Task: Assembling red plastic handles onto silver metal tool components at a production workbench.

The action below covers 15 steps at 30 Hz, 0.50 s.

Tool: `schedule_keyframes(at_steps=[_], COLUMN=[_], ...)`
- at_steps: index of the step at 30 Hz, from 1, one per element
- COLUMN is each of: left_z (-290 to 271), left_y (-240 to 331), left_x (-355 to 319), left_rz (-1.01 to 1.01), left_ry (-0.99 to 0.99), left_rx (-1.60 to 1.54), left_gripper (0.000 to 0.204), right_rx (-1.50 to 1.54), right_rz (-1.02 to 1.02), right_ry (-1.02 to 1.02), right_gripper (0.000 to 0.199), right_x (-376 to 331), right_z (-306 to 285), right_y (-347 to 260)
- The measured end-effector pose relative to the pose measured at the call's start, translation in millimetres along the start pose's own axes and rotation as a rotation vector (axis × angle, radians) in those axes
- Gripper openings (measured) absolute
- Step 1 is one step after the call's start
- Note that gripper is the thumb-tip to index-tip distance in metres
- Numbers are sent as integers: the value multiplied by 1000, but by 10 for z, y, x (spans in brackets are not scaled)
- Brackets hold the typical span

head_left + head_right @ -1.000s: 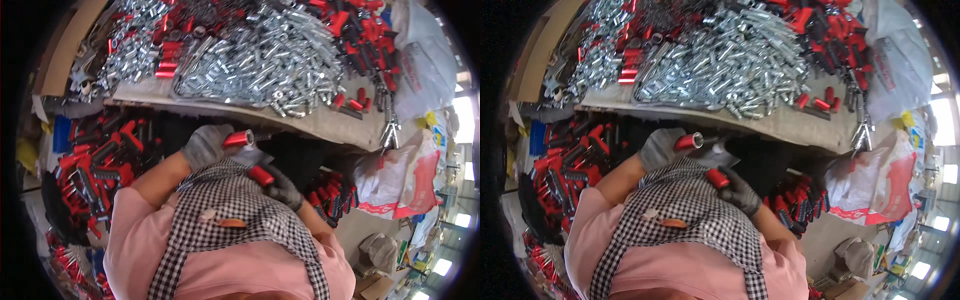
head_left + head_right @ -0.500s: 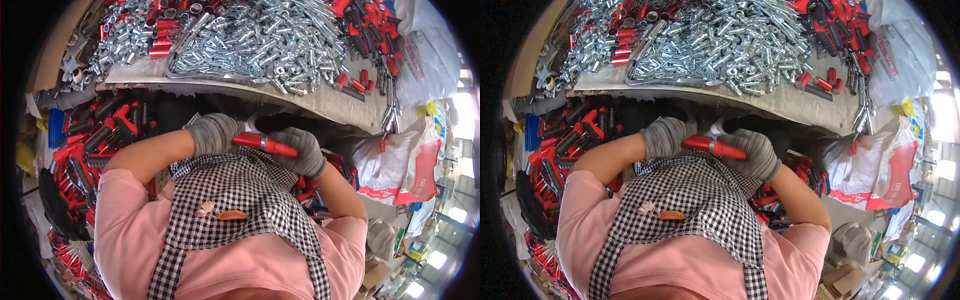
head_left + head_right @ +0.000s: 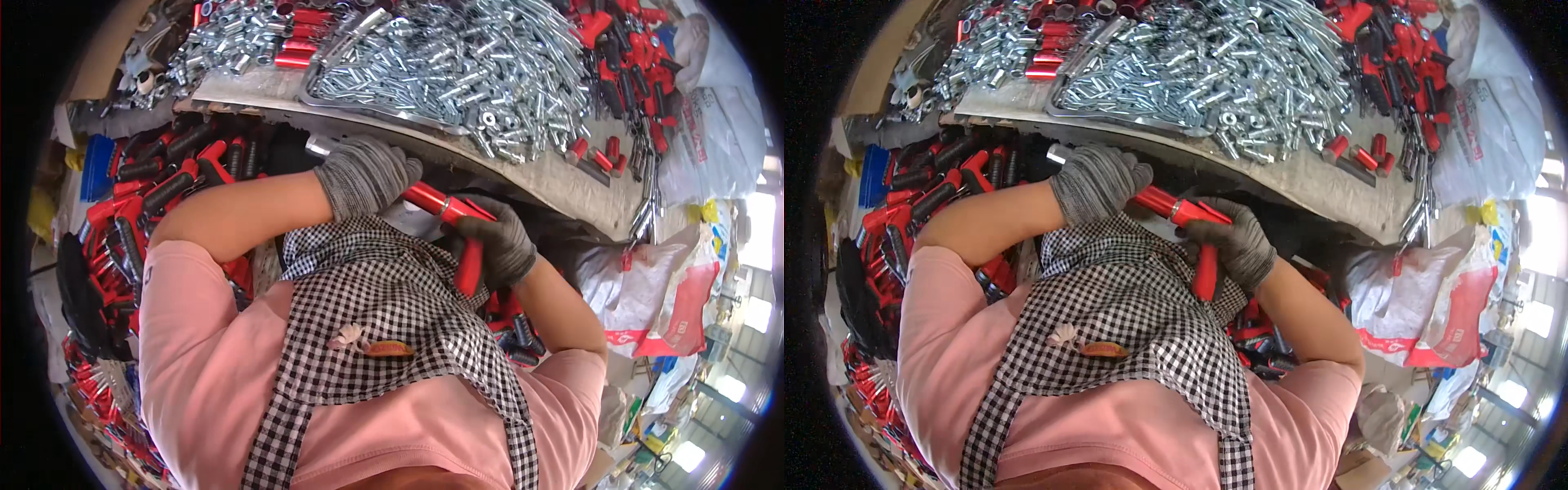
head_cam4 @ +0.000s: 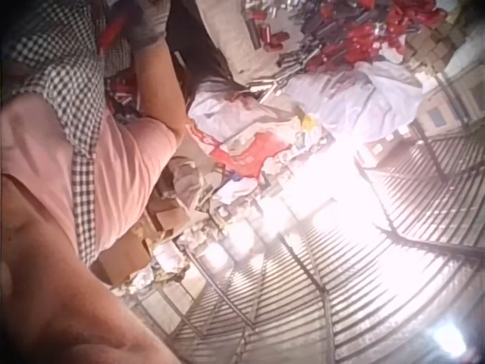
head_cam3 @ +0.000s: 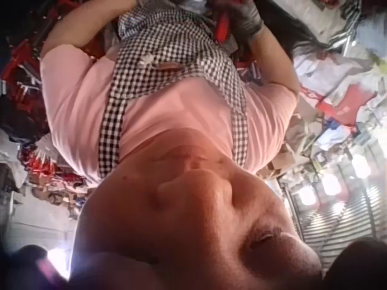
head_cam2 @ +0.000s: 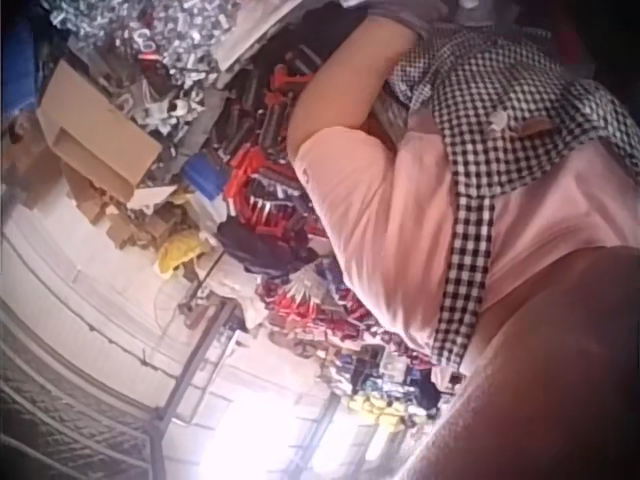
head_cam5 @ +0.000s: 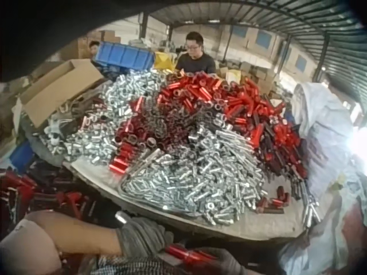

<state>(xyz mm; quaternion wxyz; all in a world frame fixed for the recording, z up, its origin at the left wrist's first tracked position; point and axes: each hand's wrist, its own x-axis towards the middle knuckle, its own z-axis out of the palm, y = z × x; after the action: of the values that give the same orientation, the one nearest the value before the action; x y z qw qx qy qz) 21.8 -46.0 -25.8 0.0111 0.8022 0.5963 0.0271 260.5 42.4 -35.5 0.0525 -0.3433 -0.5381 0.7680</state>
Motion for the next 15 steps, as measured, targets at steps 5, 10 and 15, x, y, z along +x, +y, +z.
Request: schedule_keyframes(at_steps=[5,10,15], left_z=[-131,-268,-535], left_y=[-316,-503,-555], left_x=[89,243,492], left_rz=[310,569,661], left_ry=[85,445,640], left_rx=[130,305,314], left_gripper=[38,24,27], right_rx=[900,1279,1050], right_rz=[320,293,69], right_ry=[-195,-356,-283], right_gripper=[56,59,64], right_x=[44,-39,-62], right_z=[178,503,497], right_y=[204,194,78])
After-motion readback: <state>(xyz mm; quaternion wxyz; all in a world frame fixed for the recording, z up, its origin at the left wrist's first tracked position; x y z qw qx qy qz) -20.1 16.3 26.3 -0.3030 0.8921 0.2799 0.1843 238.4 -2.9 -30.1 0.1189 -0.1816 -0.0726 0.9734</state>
